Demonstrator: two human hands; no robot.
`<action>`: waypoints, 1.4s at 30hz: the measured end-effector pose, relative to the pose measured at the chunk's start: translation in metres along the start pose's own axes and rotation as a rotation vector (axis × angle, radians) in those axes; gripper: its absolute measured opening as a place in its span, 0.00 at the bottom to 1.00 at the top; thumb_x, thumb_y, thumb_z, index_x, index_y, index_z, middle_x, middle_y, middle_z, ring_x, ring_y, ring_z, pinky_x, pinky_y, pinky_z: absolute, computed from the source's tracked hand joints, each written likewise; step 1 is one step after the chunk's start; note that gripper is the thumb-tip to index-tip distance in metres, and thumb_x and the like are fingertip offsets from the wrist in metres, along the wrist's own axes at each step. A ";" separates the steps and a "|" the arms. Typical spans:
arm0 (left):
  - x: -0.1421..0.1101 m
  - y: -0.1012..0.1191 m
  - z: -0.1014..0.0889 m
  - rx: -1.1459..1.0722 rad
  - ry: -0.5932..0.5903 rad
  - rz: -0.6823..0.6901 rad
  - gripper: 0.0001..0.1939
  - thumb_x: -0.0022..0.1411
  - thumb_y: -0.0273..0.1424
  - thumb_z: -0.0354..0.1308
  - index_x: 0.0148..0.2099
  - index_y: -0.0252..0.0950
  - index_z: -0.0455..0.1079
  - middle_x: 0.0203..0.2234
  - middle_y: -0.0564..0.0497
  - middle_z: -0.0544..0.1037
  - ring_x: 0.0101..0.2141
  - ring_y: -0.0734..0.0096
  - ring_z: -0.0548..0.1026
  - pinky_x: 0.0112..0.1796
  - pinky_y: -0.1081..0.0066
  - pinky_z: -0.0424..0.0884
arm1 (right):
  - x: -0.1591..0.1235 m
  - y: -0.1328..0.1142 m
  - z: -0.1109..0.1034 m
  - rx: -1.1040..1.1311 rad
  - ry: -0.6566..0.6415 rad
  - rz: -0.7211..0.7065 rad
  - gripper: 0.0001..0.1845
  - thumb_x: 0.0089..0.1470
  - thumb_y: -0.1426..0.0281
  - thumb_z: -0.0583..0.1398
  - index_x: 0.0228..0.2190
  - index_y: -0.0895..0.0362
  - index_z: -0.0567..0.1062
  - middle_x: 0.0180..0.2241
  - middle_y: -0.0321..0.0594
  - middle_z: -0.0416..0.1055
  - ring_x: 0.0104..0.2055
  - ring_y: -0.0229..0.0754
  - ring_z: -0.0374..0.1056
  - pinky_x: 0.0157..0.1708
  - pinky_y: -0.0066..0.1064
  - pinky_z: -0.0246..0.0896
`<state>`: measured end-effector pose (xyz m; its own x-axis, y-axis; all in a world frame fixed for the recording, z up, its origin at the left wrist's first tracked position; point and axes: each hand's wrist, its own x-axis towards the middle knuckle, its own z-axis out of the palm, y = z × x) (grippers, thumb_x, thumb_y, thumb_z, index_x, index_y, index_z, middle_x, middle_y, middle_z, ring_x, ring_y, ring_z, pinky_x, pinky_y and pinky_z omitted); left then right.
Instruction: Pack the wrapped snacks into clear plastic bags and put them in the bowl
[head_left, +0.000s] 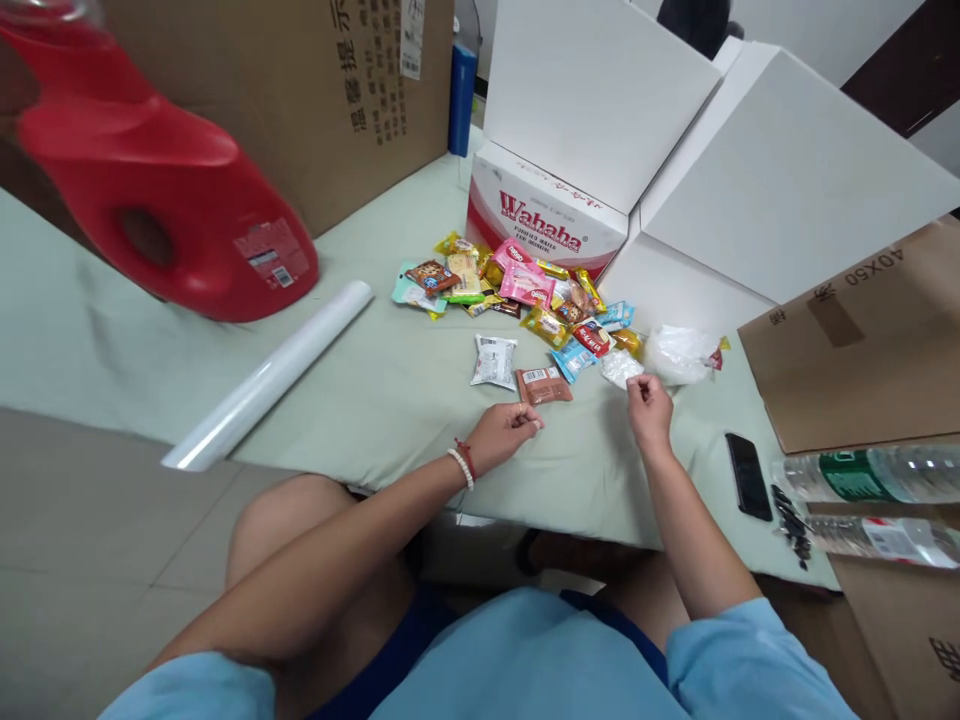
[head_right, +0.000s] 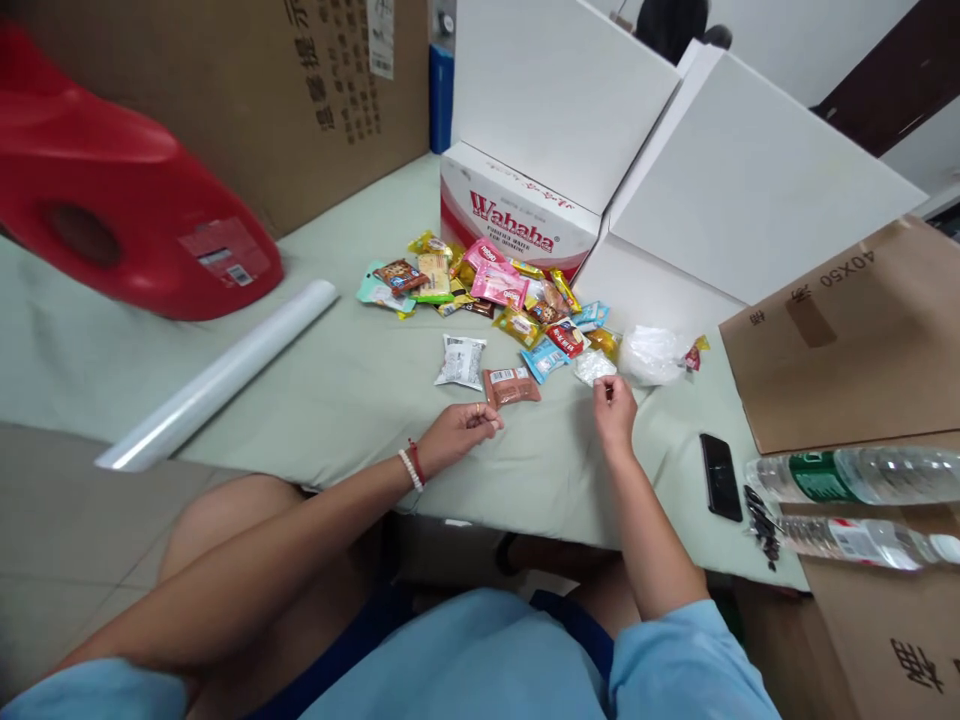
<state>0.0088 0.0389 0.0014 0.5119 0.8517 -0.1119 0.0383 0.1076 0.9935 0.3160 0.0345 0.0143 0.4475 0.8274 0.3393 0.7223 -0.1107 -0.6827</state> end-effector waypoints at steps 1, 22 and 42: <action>0.000 0.000 0.000 -0.009 0.013 -0.003 0.11 0.55 0.38 0.60 0.33 0.34 0.75 0.23 0.54 0.74 0.25 0.73 0.68 0.29 0.73 0.62 | 0.004 0.001 0.001 -0.072 0.044 -0.018 0.16 0.59 0.58 0.56 0.38 0.57 0.75 0.36 0.44 0.73 0.36 0.45 0.67 0.42 0.37 0.64; -0.007 0.012 0.009 -0.305 -0.135 -0.070 0.26 0.48 0.50 0.72 0.35 0.34 0.68 0.23 0.57 0.70 0.22 0.81 0.65 0.24 0.77 0.59 | -0.112 -0.093 0.030 0.427 -0.253 -0.152 0.09 0.60 0.61 0.63 0.39 0.51 0.80 0.39 0.41 0.77 0.42 0.44 0.73 0.44 0.37 0.70; 0.002 0.021 -0.014 -0.642 0.054 -0.119 0.21 0.47 0.33 0.73 0.34 0.37 0.61 0.31 0.56 0.73 0.34 0.76 0.75 0.37 0.73 0.70 | -0.124 -0.059 -0.007 0.967 -0.236 0.669 0.18 0.41 0.63 0.76 0.32 0.54 0.78 0.27 0.31 0.65 0.26 0.31 0.58 0.22 0.21 0.56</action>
<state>-0.0012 0.0497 0.0220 0.4917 0.8376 -0.2380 -0.4367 0.4737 0.7648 0.2214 -0.0655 0.0172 0.4024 0.8555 -0.3259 -0.3569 -0.1813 -0.9164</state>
